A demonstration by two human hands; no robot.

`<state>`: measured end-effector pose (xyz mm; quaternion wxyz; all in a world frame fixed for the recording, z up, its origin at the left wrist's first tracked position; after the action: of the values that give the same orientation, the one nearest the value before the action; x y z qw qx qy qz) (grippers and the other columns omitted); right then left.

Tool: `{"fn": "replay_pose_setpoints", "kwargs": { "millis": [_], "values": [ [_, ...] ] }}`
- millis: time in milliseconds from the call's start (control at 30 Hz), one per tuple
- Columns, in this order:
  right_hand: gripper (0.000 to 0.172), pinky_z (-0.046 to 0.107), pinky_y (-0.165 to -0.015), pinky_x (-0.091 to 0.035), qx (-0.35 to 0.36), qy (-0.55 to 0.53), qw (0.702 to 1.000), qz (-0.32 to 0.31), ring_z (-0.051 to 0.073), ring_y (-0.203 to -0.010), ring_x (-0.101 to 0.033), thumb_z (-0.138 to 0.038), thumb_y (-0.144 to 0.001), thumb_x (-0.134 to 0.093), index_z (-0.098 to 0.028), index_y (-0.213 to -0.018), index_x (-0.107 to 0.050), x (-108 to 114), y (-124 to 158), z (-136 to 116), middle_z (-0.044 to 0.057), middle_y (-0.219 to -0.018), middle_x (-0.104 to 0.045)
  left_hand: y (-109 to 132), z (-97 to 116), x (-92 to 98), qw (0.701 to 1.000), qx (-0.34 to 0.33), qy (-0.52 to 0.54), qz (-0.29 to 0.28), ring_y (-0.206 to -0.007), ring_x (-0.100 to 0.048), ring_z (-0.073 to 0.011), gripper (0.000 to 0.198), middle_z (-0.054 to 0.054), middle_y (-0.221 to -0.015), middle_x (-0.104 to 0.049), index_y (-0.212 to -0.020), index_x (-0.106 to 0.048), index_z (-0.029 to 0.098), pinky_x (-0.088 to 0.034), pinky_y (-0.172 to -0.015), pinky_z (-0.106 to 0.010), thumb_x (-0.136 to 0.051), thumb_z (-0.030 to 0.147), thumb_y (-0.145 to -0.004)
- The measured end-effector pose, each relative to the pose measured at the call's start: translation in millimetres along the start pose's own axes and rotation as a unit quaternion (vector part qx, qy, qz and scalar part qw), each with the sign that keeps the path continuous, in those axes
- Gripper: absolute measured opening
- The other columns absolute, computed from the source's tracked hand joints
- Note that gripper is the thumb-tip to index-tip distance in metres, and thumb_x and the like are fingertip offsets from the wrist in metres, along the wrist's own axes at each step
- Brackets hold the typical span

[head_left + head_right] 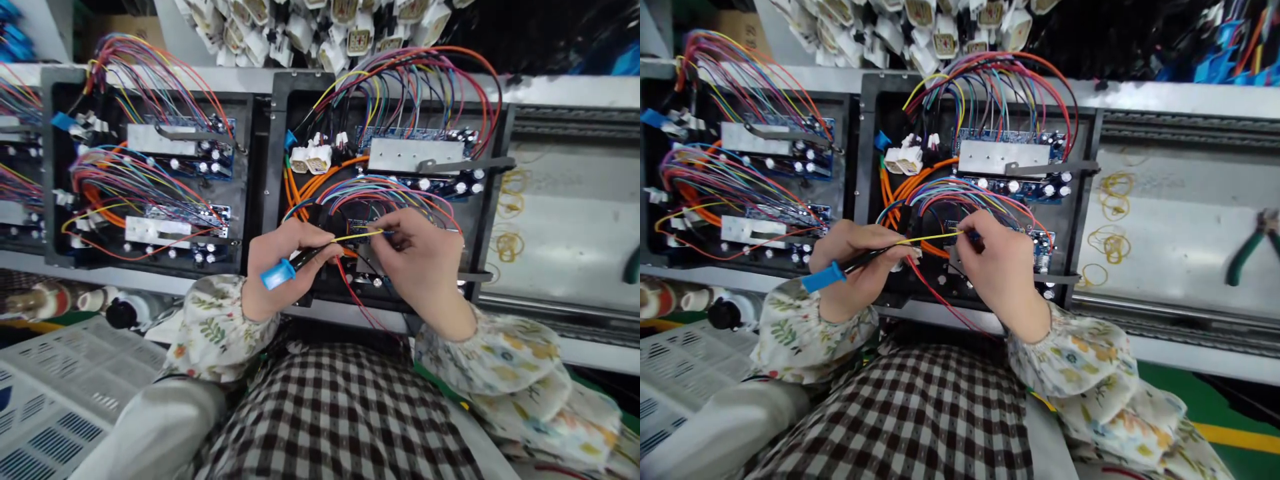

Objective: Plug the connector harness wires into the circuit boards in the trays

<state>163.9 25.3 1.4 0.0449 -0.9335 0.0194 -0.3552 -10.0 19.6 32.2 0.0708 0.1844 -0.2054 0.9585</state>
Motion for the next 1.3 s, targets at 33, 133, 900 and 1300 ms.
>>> {"fn": "replay_pose_setpoints", "kwargs": {
  "millis": [33, 133, 900, 1300],
  "values": [
    [0.005, 0.019, -0.046, -0.034, 0.001, 0.001, 1.000, 0.002, 0.006, -0.043, -0.046, -0.019, -0.075, -0.059, -0.020, -0.073, -0.064, -0.7, -0.9, -0.2, -0.005, -0.054, -0.057, -0.3, -1.3, -0.6, 1.000, 0.001, 0.015, -0.006, -0.068, -0.068, -0.0110, 0.014, 0.002, -0.075, -0.067, -0.089, -0.062, 0.021, -0.055, -0.063, -0.022, -0.068, 0.012, -0.079],
    [0.005, 0.019, -0.047, -0.034, 0.004, 0.002, 1.000, 0.000, 0.006, -0.044, -0.048, -0.018, -0.074, -0.060, -0.020, -0.073, -0.065, -0.9, -0.2, -1.8, -0.005, -0.055, -0.058, -2.2, -3.3, -1.8, 0.997, 0.043, 0.055, -0.017, -0.065, -0.066, -0.0111, 0.011, 0.002, -0.072, -0.065, -0.088, -0.060, 0.019, -0.055, -0.062, -0.025, -0.064, 0.012, -0.082],
    [0.007, 0.020, -0.045, -0.034, 0.037, 0.005, 0.999, -0.006, 0.006, -0.044, -0.049, -0.015, -0.076, -0.060, -0.020, -0.077, -0.064, 1.5, 5.5, 0.0, -0.005, -0.056, -0.060, -6.7, -2.5, -5.0, 0.992, 0.085, 0.089, 0.022, -0.052, -0.065, -0.0095, 0.011, 0.002, -0.072, -0.062, -0.085, -0.057, 0.017, -0.053, -0.043, -0.017, -0.060, 0.006, -0.083],
    [0.014, 0.025, -0.047, -0.033, 0.070, 0.153, 0.984, -0.052, 0.012, -0.058, -0.054, -0.031, -0.079, -0.059, -0.018, -0.082, -0.064, 28.2, 26.1, -23.7, 0.003, -0.077, -0.063, -7.7, 9.6, -5.5, 0.996, 0.032, 0.072, 0.050, -0.051, -0.064, -0.0078, 0.016, 0.003, -0.069, -0.064, -0.084, -0.058, 0.018, -0.053, -0.044, -0.016, -0.062, 0.003, -0.080]
  ]
}}
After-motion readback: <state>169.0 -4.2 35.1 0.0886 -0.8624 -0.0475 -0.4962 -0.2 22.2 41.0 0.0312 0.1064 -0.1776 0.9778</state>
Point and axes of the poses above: each hand's wrist, its own y-axis away from the middle knuckle, its own x-axis out of the back of the hand, z = x × y, the point moved 5 cm from there along -y, towards the middle knuckle
